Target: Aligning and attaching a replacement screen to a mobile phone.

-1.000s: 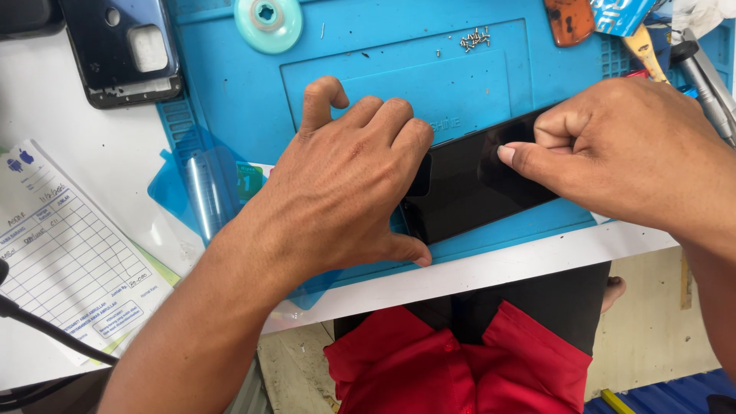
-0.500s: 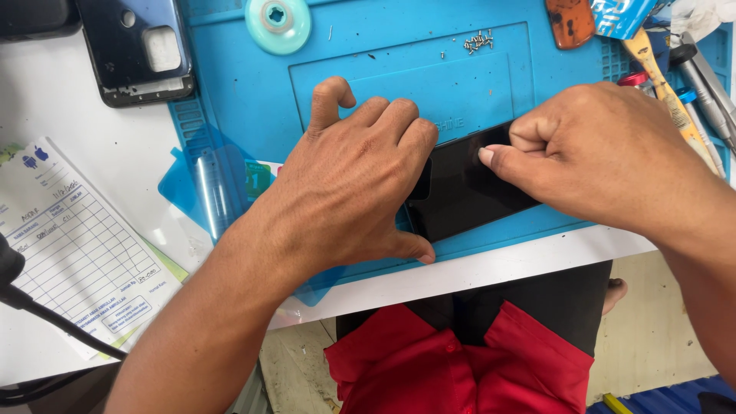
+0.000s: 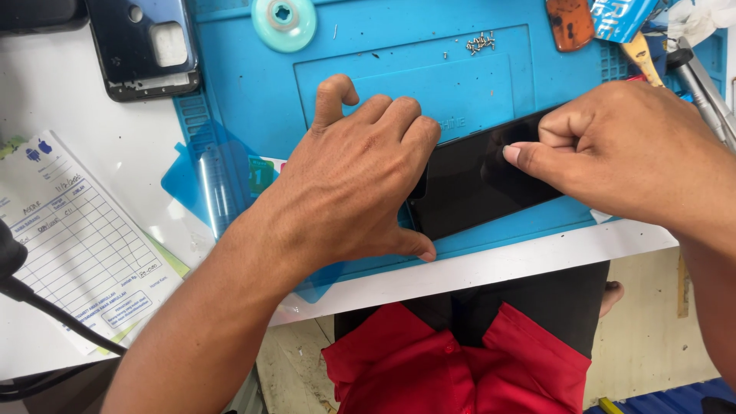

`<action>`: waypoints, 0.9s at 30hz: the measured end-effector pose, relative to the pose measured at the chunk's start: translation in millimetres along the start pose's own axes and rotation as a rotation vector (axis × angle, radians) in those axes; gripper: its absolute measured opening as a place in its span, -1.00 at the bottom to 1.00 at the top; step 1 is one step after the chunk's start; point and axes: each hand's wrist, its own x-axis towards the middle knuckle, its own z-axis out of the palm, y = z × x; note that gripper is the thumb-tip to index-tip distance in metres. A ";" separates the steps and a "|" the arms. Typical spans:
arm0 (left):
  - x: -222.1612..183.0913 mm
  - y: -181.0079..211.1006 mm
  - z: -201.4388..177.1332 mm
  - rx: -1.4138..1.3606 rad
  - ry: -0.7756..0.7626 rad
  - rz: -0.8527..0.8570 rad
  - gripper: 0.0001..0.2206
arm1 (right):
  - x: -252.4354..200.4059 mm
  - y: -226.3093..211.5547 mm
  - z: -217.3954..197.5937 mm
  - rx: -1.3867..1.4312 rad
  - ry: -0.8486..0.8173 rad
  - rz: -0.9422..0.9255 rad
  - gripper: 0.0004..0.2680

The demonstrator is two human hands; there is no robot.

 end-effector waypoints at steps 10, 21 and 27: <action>0.6 1.1 -0.9 0.022 0.011 -0.004 -0.09 | 5.8 -10.8 -1.2 0.055 0.038 -0.059 -0.49; 0.3 1.6 -1.3 0.024 0.009 0.004 -0.10 | 4.1 -34.8 -8.8 -0.012 0.013 0.005 -0.51; 0.5 1.3 -2.0 0.002 -0.008 -0.007 -0.09 | -4.7 -15.4 -18.3 0.254 0.128 -0.148 -0.49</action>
